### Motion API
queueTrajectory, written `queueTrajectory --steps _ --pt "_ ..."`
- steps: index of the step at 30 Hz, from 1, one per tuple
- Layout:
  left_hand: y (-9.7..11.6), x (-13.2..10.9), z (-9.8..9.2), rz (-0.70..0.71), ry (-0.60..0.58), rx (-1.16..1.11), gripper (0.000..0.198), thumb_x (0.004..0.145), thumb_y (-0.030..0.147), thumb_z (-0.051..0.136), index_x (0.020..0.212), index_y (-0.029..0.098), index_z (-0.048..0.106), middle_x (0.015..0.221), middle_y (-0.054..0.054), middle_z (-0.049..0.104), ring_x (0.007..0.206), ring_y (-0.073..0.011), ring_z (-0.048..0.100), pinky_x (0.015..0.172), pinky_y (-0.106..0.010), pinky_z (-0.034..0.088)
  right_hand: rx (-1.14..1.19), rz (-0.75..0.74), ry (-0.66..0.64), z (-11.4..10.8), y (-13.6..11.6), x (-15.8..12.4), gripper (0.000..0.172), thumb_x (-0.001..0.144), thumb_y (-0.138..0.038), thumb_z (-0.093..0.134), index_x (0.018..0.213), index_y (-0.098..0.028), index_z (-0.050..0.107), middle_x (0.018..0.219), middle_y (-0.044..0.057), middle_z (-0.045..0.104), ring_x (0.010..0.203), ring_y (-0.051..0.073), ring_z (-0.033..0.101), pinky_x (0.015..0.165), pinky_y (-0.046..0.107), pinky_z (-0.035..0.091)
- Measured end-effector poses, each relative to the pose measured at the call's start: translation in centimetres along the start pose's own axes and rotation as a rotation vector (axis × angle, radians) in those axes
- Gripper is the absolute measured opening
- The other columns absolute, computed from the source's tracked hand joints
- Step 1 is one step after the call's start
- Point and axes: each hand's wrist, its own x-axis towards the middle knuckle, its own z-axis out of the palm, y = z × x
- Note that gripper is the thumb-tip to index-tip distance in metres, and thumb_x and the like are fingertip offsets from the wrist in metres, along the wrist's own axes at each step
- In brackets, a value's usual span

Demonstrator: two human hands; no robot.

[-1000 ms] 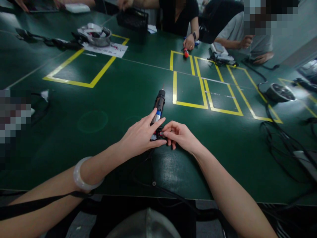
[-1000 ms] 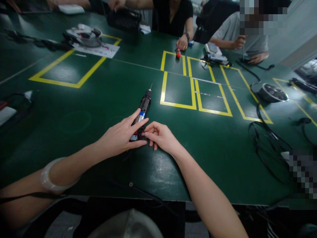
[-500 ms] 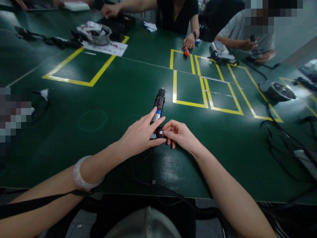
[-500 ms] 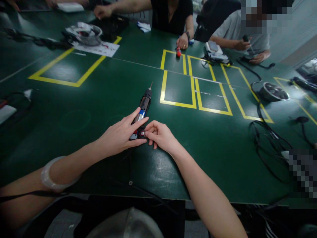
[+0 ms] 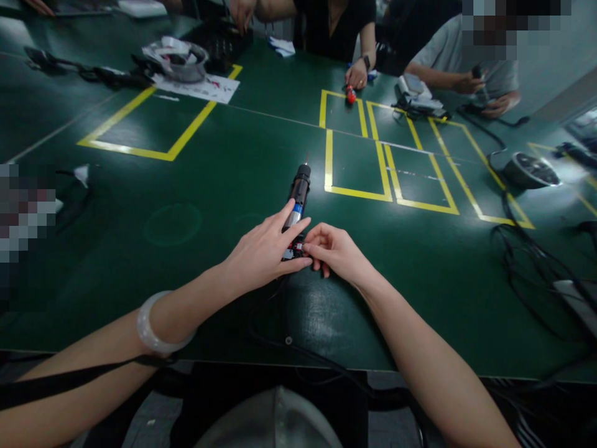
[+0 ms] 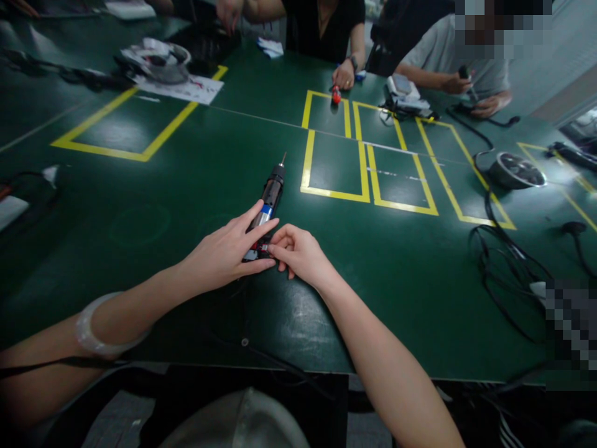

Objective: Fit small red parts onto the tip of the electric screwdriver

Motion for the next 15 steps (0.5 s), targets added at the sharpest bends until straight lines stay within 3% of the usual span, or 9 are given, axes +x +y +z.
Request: queueTrajectory --steps 15 --pt "0.14 0.02 -0.03 -0.012 -0.021 0.01 0.072 0.099 0.057 0.055 0.16 0.022 0.041 0.172 -0.018 0.012 0.147 -0.0393 0.04 0.111 -0.053 0.047 -0.06 -0.03 0.038 0.26 0.19 0.36 0.022 0.083 -0.034 0.07 0.081 -0.02 0.052 0.049 -0.008 0.057 0.037 0.007 0.049 0.032 0.014 0.037"
